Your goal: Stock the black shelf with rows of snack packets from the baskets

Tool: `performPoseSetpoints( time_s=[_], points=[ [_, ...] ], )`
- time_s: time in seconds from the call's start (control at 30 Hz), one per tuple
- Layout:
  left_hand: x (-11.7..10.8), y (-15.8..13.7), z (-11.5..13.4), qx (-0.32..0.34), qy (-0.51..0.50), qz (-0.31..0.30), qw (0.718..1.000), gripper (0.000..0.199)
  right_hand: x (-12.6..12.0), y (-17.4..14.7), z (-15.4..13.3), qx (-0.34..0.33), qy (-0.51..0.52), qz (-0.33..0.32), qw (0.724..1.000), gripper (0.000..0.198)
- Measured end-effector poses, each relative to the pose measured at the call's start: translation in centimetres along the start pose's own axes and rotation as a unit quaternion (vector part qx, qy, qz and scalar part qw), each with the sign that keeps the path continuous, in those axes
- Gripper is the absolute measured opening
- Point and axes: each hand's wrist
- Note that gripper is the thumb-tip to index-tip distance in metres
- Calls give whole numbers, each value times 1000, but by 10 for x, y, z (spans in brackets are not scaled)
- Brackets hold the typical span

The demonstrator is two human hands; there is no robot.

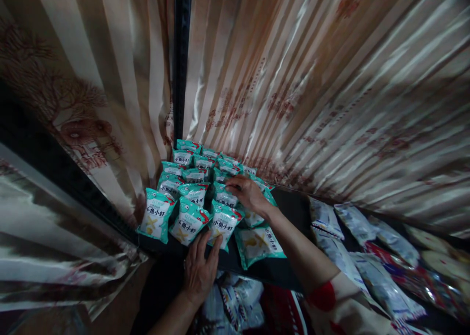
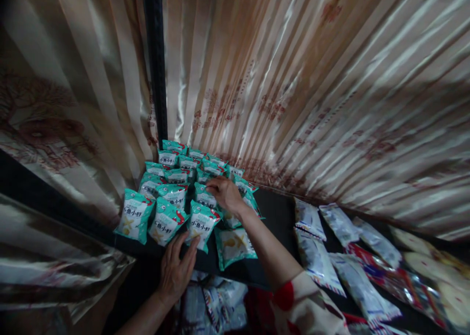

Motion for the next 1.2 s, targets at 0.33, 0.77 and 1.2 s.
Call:
performPoseSetpoints(
  time_s=[0.33,0.77,1.2],
  points=[
    [2,-2,-2,-5,-5,-14,1000,37,-20,-3,-16,-72,-76,-6,994,20],
    [0,1,-1,1,3,-12,1000,35,18,-3,-3,-122,-31,93,988,26],
    [2,-2,2,-7,5,-28,1000,40,22,-10,1,-89,6,97,991,29]
  ],
)
Point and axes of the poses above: each hand's wrist, its own y-axis towards the middle knuckle, its own x-axis out of the palm, z = x × y, and after that the axes turned 3 degrees about z, right-handed
